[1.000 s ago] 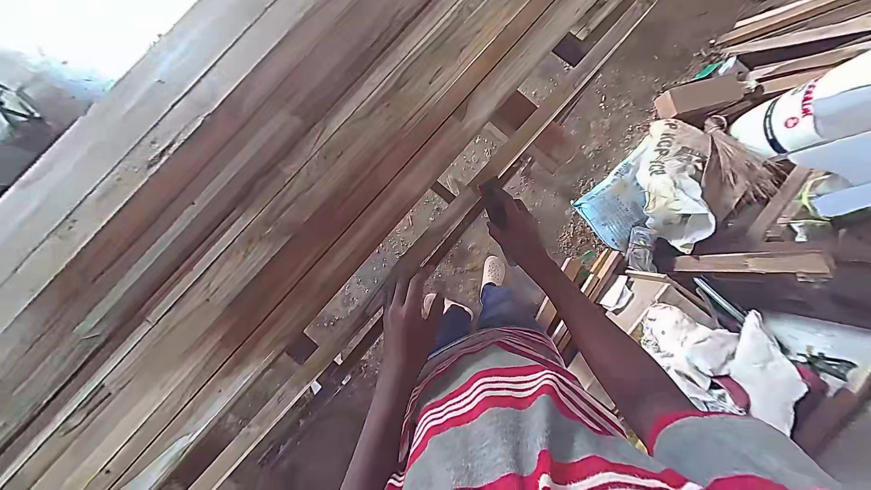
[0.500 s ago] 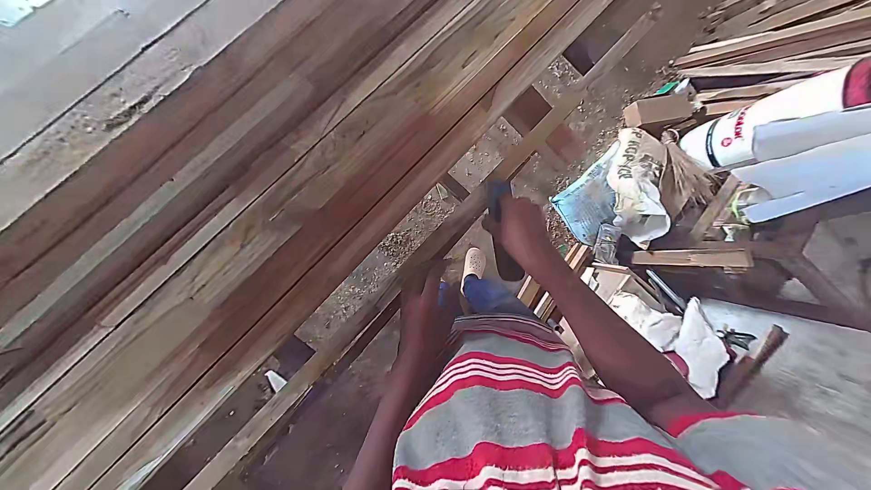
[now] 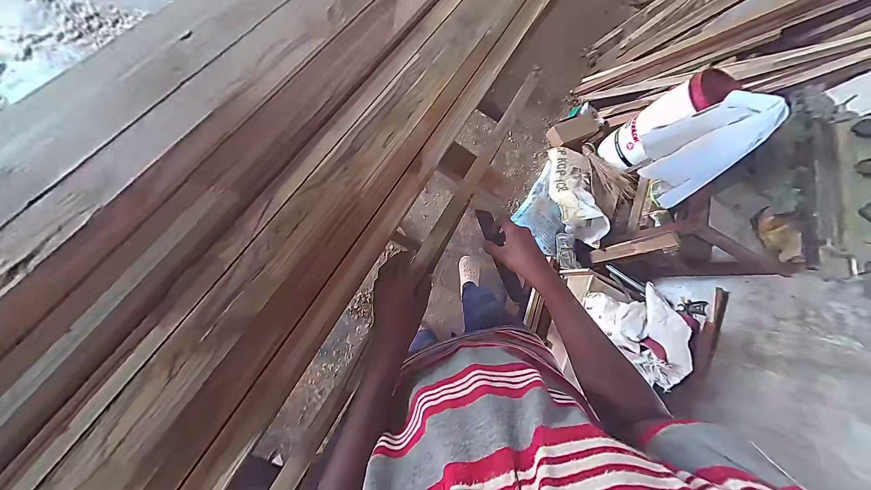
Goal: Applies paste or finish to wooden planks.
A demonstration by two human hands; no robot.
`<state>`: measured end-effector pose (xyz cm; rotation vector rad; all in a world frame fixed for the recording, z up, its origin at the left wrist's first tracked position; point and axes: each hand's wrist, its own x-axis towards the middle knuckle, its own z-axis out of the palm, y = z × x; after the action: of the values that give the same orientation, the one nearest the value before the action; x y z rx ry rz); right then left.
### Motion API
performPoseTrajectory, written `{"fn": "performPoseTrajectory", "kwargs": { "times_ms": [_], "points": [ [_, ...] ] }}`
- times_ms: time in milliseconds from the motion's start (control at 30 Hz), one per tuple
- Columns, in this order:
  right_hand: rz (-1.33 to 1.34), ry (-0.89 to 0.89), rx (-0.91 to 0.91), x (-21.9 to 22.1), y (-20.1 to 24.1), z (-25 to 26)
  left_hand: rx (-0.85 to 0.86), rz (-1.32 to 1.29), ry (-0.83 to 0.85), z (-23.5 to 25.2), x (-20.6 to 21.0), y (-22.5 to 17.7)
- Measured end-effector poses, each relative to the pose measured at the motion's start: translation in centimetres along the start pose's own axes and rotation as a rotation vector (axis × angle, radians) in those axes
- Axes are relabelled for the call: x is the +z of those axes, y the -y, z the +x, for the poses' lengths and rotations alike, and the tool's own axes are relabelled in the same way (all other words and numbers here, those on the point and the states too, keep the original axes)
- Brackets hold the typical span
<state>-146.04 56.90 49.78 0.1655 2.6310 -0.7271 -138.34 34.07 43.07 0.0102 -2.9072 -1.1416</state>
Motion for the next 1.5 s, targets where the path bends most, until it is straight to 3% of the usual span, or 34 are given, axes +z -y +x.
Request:
{"fn": "performPoseTrajectory", "kwargs": {
  "times_ms": [167,333,533,633,733,833,967,1100,1300,1367,1500],
  "points": [
    [0.072,-0.144,-0.114,-5.1,-4.2,7.4,-0.001,0.065,0.017,7.4,3.3,-4.0],
    [0.026,-0.126,-0.225,-8.9,-7.0,17.5,-0.089,0.087,0.055,14.1,7.2,-7.7],
    [-0.237,0.095,-0.213,-9.1,-6.2,18.5,-0.258,0.184,0.15,18.5,10.5,-8.5],
    [-0.35,0.175,-0.17,-10.8,-4.5,17.1,-0.344,0.243,0.15,19.1,11.1,-9.1],
    [-0.27,0.058,-0.175,-12.6,-2.7,17.4,-0.329,0.276,0.117,19.0,11.6,-8.9],
    [-0.284,0.037,-0.152,-10.8,-1.6,17.1,-0.311,0.276,0.1,18.7,12.0,-8.5],
    [-0.421,0.155,-0.053,-6.9,0.1,14.1,-0.328,0.275,0.174,19.2,11.5,-8.8],
    [-0.369,0.188,-0.024,-8.7,0.0,13.3,-0.249,0.235,0.123,18.7,11.7,-8.2],
    [-0.114,-0.023,-0.164,-12.8,-4.2,20.2,-0.218,0.248,0.097,18.5,11.1,-8.7],
    [-0.028,-0.063,-0.26,-12.3,-5.9,23.1,-0.257,0.235,0.145,18.5,10.4,-9.5],
    [0.042,-0.154,-0.504,-8.5,-10.2,27.9,-0.221,0.268,0.082,18.6,10.7,-9.5]
  ]
}}
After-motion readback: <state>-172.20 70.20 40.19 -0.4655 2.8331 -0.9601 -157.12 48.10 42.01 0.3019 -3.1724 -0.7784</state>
